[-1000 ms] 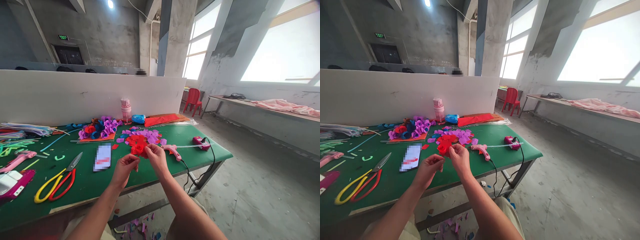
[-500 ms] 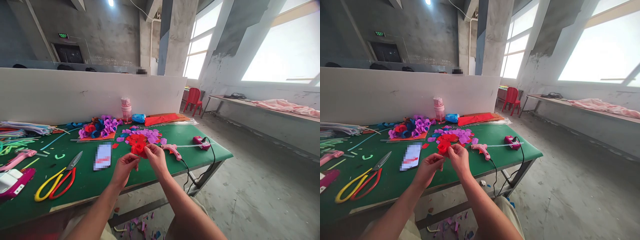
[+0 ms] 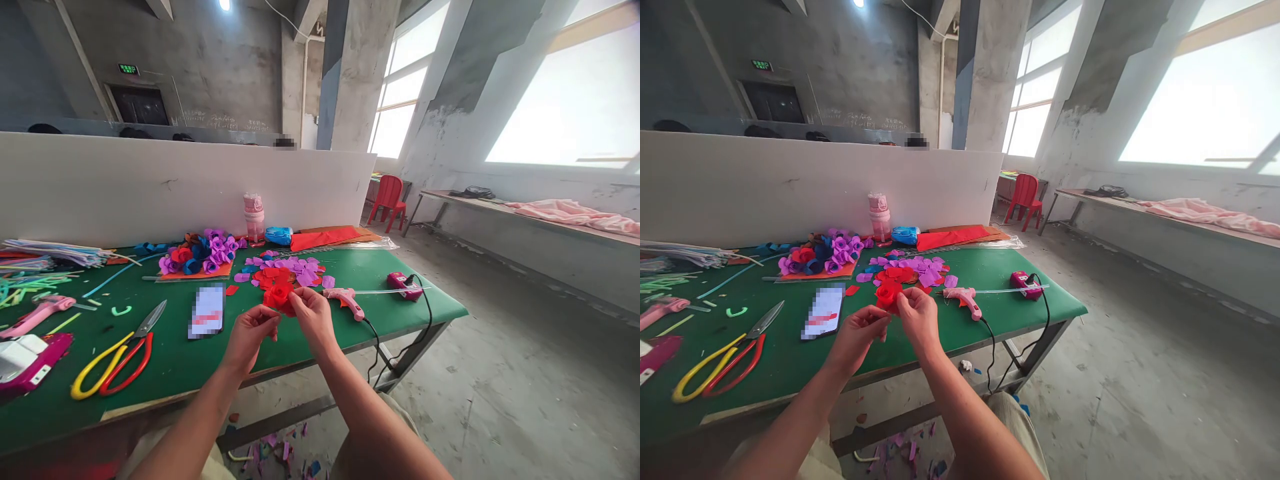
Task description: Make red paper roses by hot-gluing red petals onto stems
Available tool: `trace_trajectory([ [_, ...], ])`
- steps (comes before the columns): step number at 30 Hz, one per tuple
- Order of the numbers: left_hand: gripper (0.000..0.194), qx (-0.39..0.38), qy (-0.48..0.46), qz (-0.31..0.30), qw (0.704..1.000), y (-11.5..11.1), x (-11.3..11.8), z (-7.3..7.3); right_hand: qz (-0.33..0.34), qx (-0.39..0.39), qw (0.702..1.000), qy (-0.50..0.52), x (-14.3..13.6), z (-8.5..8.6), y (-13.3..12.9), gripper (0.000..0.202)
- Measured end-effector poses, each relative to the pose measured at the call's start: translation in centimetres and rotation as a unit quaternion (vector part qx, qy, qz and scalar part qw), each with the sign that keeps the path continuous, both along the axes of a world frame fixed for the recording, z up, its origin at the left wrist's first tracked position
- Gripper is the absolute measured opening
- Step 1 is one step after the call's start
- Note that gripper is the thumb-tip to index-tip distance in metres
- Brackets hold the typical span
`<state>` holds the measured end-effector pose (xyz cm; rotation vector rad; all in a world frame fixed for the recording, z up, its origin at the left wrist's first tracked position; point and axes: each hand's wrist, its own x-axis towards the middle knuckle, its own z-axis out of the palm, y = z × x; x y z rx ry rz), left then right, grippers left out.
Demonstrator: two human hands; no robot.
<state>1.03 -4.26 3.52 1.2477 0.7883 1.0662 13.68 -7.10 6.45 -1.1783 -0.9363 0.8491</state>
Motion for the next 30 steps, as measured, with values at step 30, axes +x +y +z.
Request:
trace_trajectory([
  [30,0.021,0.009,-0.013,0.044,0.999,-0.5,0.1,0.8,0.107,0.072,0.991,0.042,-0.7,-0.3,-1.3,0.016],
])
